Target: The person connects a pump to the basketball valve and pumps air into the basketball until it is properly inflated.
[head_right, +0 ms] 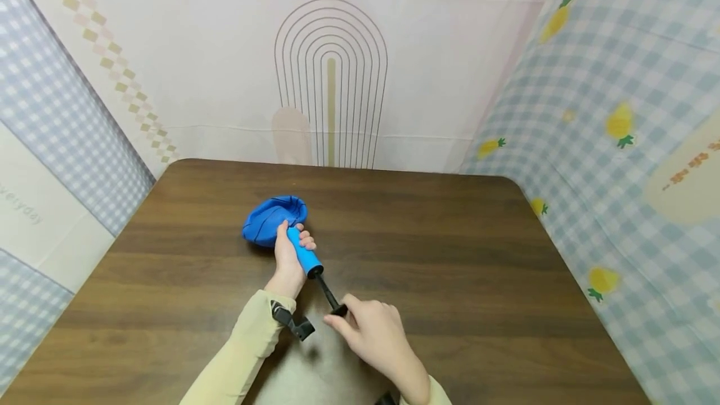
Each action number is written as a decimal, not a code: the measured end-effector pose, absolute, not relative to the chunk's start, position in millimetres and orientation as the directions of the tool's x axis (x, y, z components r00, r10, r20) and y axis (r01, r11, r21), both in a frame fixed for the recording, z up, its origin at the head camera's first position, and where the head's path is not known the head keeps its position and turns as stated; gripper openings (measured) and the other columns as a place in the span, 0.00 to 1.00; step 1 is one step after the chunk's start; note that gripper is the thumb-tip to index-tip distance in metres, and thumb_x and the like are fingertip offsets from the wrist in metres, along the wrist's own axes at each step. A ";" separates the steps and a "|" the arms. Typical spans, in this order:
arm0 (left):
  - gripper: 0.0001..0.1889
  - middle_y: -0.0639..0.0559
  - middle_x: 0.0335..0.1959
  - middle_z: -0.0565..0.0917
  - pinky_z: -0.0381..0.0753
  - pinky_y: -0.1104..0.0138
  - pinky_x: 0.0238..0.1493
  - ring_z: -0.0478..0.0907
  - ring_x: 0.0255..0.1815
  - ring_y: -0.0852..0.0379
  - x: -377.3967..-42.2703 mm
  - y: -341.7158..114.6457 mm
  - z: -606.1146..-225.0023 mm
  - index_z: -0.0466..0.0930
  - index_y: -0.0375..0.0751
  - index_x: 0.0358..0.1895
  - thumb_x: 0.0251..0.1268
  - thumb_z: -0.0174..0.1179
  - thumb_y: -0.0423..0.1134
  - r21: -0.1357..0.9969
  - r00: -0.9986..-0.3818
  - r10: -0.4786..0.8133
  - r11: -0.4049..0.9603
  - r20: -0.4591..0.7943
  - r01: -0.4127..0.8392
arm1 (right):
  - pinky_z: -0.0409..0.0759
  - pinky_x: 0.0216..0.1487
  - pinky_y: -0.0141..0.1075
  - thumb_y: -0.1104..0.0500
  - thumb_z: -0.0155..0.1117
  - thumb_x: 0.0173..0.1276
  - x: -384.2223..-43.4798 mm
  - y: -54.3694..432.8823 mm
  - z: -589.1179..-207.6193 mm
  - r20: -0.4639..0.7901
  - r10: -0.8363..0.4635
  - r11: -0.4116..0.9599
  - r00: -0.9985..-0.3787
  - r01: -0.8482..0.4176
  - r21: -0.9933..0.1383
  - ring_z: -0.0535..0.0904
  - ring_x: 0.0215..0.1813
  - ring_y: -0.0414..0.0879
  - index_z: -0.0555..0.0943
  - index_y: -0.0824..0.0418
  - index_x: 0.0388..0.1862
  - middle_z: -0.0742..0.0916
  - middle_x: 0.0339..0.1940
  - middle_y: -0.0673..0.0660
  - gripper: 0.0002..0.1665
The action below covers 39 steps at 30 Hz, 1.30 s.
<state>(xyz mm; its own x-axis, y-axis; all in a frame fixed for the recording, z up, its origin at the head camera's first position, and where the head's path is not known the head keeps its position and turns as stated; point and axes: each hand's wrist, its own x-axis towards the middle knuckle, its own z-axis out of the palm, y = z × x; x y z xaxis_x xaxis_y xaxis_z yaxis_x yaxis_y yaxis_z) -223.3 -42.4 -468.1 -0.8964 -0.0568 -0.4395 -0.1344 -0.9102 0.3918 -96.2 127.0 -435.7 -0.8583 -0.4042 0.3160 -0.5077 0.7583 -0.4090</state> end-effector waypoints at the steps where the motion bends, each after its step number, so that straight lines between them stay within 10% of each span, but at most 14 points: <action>1: 0.18 0.59 0.16 0.65 0.64 0.77 0.18 0.60 0.12 0.67 -224.4 -42.8 -467.3 0.65 0.47 0.31 0.74 0.42 0.56 0.395 -0.898 -0.060 -0.909 -0.435 -0.131 | 0.54 0.17 0.21 0.43 0.66 0.61 -90.3 132.3 -433.4 0.332 -0.409 0.751 -0.850 -0.521 -0.407 0.53 0.15 0.23 0.75 0.45 0.26 0.64 0.11 0.35 0.12; 8: 0.18 0.58 0.16 0.65 0.64 0.76 0.17 0.60 0.12 0.66 -220.4 -34.3 -468.4 0.65 0.47 0.32 0.74 0.43 0.56 0.405 -0.876 -0.069 -0.902 -0.478 -0.150 | 0.48 0.16 0.18 0.49 0.70 0.57 -84.5 143.8 -436.5 0.397 -0.452 0.721 -0.799 -0.589 -0.364 0.48 0.16 0.21 0.73 0.46 0.23 0.61 0.11 0.36 0.14; 19: 0.19 0.58 0.16 0.65 0.64 0.77 0.17 0.61 0.12 0.66 -218.5 -34.5 -471.0 0.65 0.46 0.32 0.75 0.42 0.56 0.401 -0.889 -0.094 -0.910 -0.448 -0.106 | 0.55 0.16 0.25 0.45 0.64 0.63 -133.3 102.3 -454.9 0.264 -0.367 0.744 -0.892 -0.452 -0.492 0.58 0.15 0.30 0.75 0.52 0.27 0.66 0.12 0.42 0.15; 31: 0.20 0.58 0.16 0.66 0.64 0.75 0.17 0.60 0.13 0.65 -228.1 -47.4 -469.2 0.66 0.47 0.31 0.74 0.42 0.58 0.463 -0.899 -0.084 -0.875 -0.430 -0.140 | 0.51 0.20 0.15 0.49 0.70 0.59 -81.3 140.2 -444.4 0.424 -0.428 0.673 -0.798 -0.594 -0.440 0.52 0.18 0.22 0.71 0.46 0.23 0.62 0.15 0.35 0.15; 39: 0.19 0.58 0.16 0.65 0.63 0.76 0.17 0.60 0.12 0.66 -222.0 -34.5 -472.1 0.64 0.46 0.32 0.75 0.41 0.57 0.446 -0.893 -0.092 -0.886 -0.441 -0.129 | 0.52 0.17 0.21 0.46 0.67 0.60 -123.0 121.7 -452.8 0.351 -0.433 0.725 -0.830 -0.552 -0.412 0.54 0.16 0.26 0.70 0.49 0.20 0.65 0.12 0.39 0.18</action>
